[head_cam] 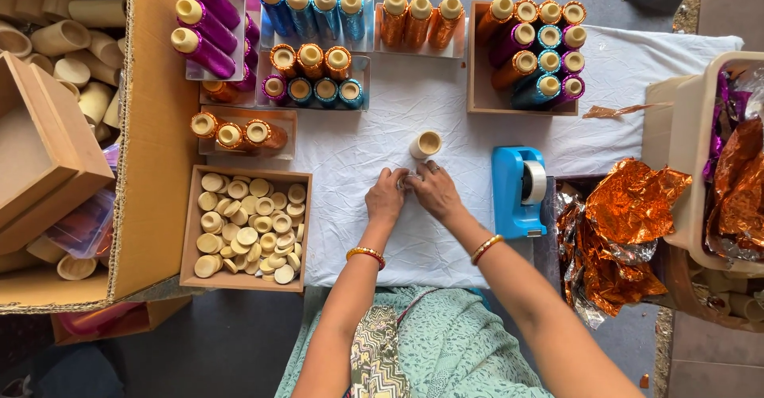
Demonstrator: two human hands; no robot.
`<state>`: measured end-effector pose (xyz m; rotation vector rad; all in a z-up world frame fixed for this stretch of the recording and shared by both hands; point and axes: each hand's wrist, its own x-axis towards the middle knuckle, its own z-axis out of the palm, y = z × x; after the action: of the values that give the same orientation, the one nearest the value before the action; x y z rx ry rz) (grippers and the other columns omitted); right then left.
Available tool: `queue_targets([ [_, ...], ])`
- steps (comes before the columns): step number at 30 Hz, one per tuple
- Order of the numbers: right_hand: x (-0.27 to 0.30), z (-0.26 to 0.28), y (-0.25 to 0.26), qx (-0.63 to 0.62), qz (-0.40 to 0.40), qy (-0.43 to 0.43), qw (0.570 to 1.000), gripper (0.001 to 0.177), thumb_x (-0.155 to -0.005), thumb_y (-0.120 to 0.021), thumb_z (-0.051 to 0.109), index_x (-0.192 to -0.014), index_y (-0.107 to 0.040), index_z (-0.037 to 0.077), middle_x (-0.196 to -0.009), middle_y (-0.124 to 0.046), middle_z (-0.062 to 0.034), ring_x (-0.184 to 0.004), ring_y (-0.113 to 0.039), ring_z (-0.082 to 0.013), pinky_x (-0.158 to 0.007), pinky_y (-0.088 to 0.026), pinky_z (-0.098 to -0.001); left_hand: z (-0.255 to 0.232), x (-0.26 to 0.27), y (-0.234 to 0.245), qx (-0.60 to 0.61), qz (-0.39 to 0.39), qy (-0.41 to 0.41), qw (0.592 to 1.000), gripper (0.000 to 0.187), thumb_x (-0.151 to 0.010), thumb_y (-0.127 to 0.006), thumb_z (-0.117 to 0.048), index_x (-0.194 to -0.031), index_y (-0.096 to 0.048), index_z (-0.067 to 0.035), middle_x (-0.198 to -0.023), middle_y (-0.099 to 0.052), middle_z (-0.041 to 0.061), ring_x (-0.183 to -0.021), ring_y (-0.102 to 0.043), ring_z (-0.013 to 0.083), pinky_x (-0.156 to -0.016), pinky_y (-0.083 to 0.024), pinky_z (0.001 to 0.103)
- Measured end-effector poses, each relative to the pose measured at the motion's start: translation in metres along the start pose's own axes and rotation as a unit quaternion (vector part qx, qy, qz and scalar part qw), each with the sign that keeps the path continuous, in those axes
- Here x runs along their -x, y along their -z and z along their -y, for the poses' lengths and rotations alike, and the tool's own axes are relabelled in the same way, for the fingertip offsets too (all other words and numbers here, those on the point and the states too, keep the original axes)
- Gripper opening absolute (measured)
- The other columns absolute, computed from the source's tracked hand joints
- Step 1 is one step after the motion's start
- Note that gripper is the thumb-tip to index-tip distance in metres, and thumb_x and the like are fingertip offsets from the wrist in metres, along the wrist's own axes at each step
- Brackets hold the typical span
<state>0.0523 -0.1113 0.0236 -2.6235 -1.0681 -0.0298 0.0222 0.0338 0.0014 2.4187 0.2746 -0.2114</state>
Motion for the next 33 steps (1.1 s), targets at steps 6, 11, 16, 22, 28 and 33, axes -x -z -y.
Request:
queue_targets([
  [6,0.003,0.011,-0.026,-0.211,-0.048,-0.309,0.926,0.021,-0.079,-0.073,0.015,-0.099,-0.08,0.014,-0.099,-0.07,-0.0113,-0.096,-0.065,-0.0314,-0.088,-0.053,-0.04,0.003,-0.001,-0.005,-0.002,-0.016,-0.003,1.0,0.034,-0.087,-0.075,-0.018,-0.116,-0.067,-0.033,-0.107,-0.063,0.001,-0.088,-0.071,0.0334,-0.073,-0.059,0.047],
  [11,0.005,0.02,-0.013,-0.225,-0.097,-0.329,0.912,0.021,-0.081,-0.073,0.016,-0.1,-0.079,0.011,-0.096,-0.072,-0.0121,-0.093,-0.067,-0.0318,-0.084,-0.054,-0.042,-0.002,0.0,-0.002,0.002,0.002,0.015,1.0,0.036,-0.084,-0.076,-0.018,-0.115,-0.067,-0.032,-0.106,-0.063,0.001,-0.089,-0.071,0.0328,-0.073,-0.059,0.046],
  [16,0.001,0.004,-0.014,-0.136,-0.049,-0.197,0.97,0.023,-0.078,-0.074,0.013,-0.1,-0.079,0.011,-0.092,-0.068,-0.0113,-0.093,-0.064,-0.0337,-0.083,-0.054,-0.0421,0.006,-0.002,-0.01,0.0,-0.01,0.01,1.0,0.034,-0.086,-0.074,-0.014,-0.115,-0.067,-0.032,-0.107,-0.064,0.0,-0.089,-0.071,0.0324,-0.074,-0.059,0.046],
  [22,-0.005,-0.011,0.004,0.002,-0.028,-0.03,0.999,0.015,-0.078,-0.073,0.013,-0.094,-0.075,0.012,-0.093,-0.066,-0.0076,-0.098,-0.066,-0.0291,-0.082,-0.054,-0.0402,-0.005,-0.001,0.003,0.0,0.005,0.02,1.0,0.035,-0.084,-0.077,-0.017,-0.114,-0.066,-0.03,-0.106,-0.063,0.001,-0.09,-0.071,0.0332,-0.074,-0.058,0.046],
  [28,-0.002,0.001,-0.006,-0.008,-0.055,-0.031,0.998,0.014,-0.081,-0.072,0.016,-0.095,-0.076,0.013,-0.092,-0.067,-0.0071,-0.102,-0.066,-0.0293,-0.085,-0.055,-0.0411,0.006,-0.004,-0.012,0.01,-0.011,0.021,1.0,0.032,-0.087,-0.075,-0.015,-0.114,-0.066,-0.029,-0.108,-0.065,0.001,-0.091,-0.071,0.0333,-0.076,-0.058,0.046],
  [33,-0.002,0.012,-0.018,-0.181,-0.014,-0.244,0.953,0.019,-0.083,-0.072,0.019,-0.1,-0.078,0.014,-0.098,-0.071,-0.0089,-0.095,-0.067,-0.0318,-0.084,-0.055,-0.0414,0.007,-0.003,-0.01,0.015,-0.03,0.022,0.999,0.025,-0.094,-0.07,-0.015,-0.113,-0.068,-0.03,-0.108,-0.066,0.001,-0.091,-0.071,0.0332,-0.077,-0.058,0.047],
])
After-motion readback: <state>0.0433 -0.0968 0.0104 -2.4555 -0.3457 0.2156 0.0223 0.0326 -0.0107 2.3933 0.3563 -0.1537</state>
